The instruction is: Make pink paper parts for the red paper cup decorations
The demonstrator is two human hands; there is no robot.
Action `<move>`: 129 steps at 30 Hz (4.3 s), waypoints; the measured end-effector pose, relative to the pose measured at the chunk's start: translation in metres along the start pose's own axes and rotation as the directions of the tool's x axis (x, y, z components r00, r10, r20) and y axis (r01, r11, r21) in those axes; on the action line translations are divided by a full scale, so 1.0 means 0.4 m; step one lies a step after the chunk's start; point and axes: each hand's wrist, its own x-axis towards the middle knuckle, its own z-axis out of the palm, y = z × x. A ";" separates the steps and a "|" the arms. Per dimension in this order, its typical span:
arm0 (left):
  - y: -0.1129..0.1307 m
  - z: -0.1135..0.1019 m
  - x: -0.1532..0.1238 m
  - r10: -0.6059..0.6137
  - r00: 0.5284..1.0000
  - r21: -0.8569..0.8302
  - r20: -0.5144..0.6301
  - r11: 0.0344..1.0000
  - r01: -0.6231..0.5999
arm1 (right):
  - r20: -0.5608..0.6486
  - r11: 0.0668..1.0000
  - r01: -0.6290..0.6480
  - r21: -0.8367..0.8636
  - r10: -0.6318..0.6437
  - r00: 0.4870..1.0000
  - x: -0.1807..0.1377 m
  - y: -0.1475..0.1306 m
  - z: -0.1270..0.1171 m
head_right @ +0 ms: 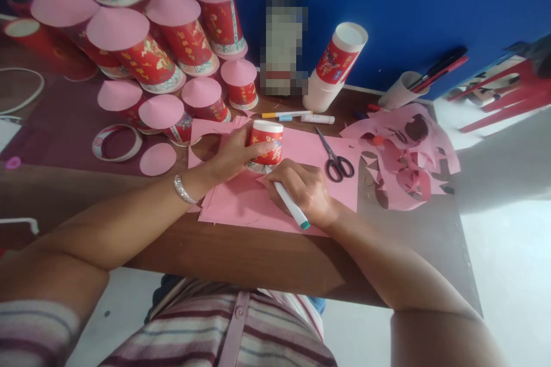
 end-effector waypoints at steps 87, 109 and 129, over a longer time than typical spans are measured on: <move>-0.032 -0.011 0.016 0.074 0.996 0.074 0.049 0.994 -0.078 | 0.061 0.995 0.088 -0.042 -0.085 0.995 0.008 0.000 -0.001; -0.022 -0.011 0.010 0.059 0.998 0.090 0.013 0.994 -0.060 | 0.020 0.995 0.050 -0.084 -0.049 0.999 0.007 0.005 -0.003; -0.026 -0.009 0.012 0.014 1.000 0.048 -0.012 0.999 -0.013 | 0.047 0.998 0.047 -0.049 -0.044 0.998 0.007 -0.001 -0.009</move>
